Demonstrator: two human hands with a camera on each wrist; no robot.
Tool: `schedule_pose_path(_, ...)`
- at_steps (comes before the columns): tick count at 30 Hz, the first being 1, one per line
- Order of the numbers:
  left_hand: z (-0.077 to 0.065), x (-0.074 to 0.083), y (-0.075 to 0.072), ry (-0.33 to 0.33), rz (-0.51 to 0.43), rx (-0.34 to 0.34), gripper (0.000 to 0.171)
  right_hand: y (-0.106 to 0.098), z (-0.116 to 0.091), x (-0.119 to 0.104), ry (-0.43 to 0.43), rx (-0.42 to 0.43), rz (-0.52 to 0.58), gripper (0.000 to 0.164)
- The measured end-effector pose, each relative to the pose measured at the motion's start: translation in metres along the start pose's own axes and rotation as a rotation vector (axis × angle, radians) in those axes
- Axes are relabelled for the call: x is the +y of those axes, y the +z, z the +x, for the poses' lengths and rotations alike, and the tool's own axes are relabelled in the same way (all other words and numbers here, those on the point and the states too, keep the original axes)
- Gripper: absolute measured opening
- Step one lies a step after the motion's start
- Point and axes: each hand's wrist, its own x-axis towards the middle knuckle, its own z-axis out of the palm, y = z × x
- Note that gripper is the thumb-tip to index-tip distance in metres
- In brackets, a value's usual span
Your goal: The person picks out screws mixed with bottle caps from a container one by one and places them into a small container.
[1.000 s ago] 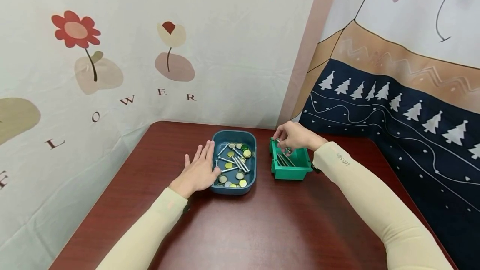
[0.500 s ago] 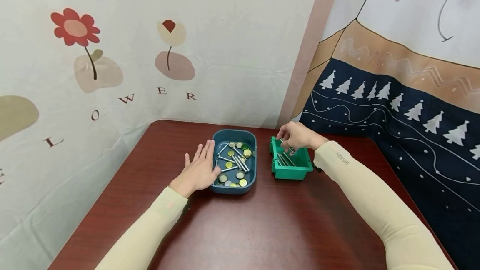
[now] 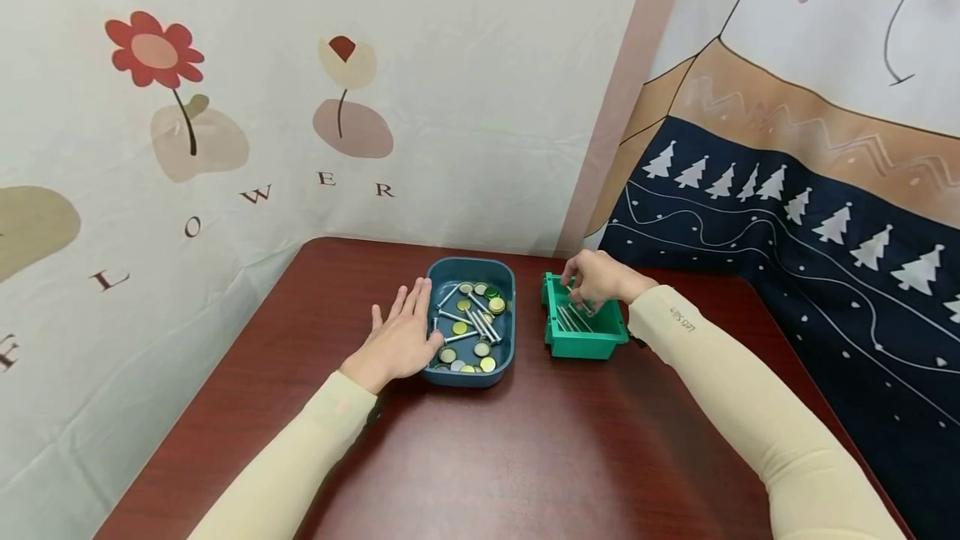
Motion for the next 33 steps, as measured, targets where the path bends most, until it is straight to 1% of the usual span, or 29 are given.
schedule_pose_path(6, 0.0001, -0.0003, -0.0005, 0.001, 0.001, 0.006, 0.097, -0.0019, -0.0007, -0.0003, 0.034, -0.003, 0.048, 0.033)
schedule_pose_path(14, 0.0001, -0.0009, -0.0003, 0.000, -0.001, 0.006, 0.098, -0.0031, -0.0038, -0.0032, 0.005, 0.047, -0.008, 0.026)
schedule_pose_path(18, 0.0008, -0.0010, -0.0007, 0.001, 0.004, 0.007, 0.097, -0.0044, -0.0067, -0.0049, -0.022, 0.088, -0.038, 0.023)
schedule_pose_path(26, 0.0002, -0.0005, -0.0008, 0.001, 0.004, 0.004, 0.098, -0.0015, -0.0078, -0.0017, -0.105, 0.203, -0.138, 0.022)
schedule_pose_path(33, 0.0000, -0.0004, -0.0010, 0.000, 0.003, 0.002, 0.098, 0.0048, -0.0097, -0.0031, -0.139, 0.288, -0.144, 0.029)
